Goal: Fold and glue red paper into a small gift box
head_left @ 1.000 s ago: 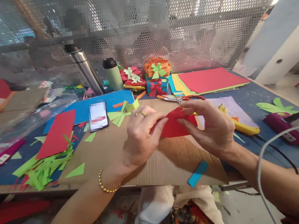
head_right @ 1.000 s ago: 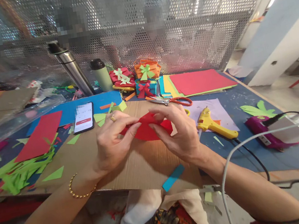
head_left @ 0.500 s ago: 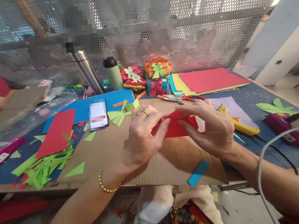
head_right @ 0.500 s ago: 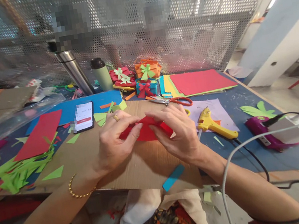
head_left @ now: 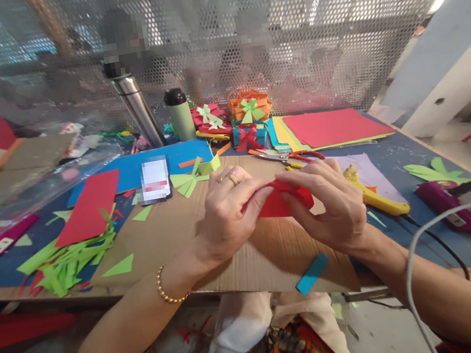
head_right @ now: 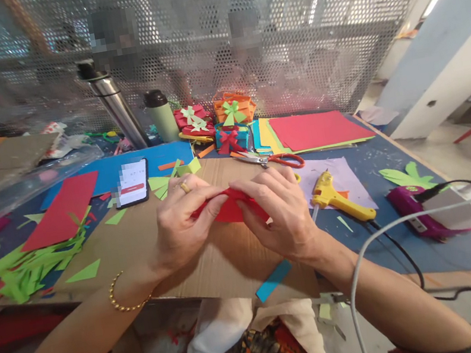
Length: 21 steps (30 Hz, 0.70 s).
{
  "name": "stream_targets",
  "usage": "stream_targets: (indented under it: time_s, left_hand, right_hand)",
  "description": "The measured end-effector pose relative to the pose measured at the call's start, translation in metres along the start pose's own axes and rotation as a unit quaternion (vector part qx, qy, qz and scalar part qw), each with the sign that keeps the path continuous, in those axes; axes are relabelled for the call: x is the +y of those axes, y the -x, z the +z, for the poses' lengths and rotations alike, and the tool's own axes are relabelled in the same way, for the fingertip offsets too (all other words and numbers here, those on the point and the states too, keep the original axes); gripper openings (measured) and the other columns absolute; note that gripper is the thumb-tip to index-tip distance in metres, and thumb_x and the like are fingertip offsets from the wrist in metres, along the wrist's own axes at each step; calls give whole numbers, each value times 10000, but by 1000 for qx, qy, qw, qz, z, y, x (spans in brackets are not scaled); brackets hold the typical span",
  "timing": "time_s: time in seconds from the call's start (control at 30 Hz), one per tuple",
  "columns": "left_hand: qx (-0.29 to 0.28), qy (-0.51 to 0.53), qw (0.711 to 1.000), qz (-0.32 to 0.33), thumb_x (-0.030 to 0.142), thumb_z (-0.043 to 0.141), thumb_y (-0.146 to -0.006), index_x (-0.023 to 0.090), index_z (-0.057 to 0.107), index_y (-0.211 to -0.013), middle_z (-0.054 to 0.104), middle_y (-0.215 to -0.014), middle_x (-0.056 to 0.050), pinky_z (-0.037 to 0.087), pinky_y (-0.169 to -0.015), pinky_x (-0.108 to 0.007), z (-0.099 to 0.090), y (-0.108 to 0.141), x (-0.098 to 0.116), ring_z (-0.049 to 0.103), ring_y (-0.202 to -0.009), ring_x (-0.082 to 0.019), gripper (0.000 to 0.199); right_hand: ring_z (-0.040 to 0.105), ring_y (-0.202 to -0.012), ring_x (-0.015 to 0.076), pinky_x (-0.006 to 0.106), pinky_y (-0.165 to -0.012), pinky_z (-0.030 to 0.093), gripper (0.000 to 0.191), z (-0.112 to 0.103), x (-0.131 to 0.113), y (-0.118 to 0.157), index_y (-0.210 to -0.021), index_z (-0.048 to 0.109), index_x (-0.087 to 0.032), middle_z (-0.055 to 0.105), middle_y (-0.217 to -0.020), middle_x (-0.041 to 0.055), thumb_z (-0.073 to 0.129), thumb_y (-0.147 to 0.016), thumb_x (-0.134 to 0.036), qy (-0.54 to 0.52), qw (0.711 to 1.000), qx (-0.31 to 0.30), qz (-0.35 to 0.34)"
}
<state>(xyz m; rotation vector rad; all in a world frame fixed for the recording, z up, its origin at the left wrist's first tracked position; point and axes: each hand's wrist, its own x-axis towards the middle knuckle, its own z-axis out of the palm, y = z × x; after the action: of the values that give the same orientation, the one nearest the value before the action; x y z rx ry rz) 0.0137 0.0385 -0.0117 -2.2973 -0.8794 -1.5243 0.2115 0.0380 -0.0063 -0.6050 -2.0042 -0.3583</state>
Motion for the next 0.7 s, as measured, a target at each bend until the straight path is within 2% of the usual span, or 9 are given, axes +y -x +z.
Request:
stream_targets:
  time_s: [0.17, 0.3, 0.43, 0.57, 0.7]
  left_hand:
    - [7, 3, 1000, 5, 269, 616, -1052, 196, 721, -947, 700, -797, -15, 502, -784, -341, 0, -1, 1, 636, -774, -160, 166]
    - [-2, -3, 1000, 1, 264, 598, -1059, 213, 734, -974, 707, -808, -16, 503, -797, -352, -1, 0, 2, 643, -791, -168, 168]
    - [-2, -14, 1000, 11, 259, 598, -1059, 184, 738, -975, 704, -806, -22, 497, -806, -347, -2, 0, 2, 634, -782, -163, 179]
    - [-7, -29, 999, 16, 264, 576, -1070, 186, 735, -967, 687, -796, -7, 489, -804, -336, -3, 0, 3, 626, -774, -156, 205]
    - [-7, -39, 999, 29, 228, 565, -1069, 163, 738, -1001, 688, -799, -18, 489, -816, -341, -3, -1, 4, 621, -769, -160, 197]
  right_hand:
    - [599, -734, 201, 359, -686, 425, 312, 1, -1, 1, -1196, 611, -232, 688, -830, 30, 602, -918, -90, 24, 1000, 4, -10]
    - [597, -711, 196, 362, -691, 425, 320, 2, -3, 1, -1181, 595, -245, 670, -799, 10, 590, -907, -78, 9, 1000, 10, -3]
    - [599, -702, 193, 366, -692, 419, 333, 2, -4, 1, -1191, 595, -237, 685, -804, 10, 601, -905, -68, -2, 1000, 14, 4]
    - [587, -701, 197, 360, -670, 429, 343, 2, -4, 1, -1247, 596, -211, 684, -827, 29, 597, -925, -93, 12, 1000, 13, -16]
    - [629, -746, 214, 377, -700, 473, 437, 2, -5, 2, -1351, 552, -169, 727, -895, 61, 605, -925, -85, 2, 1000, 22, -14]
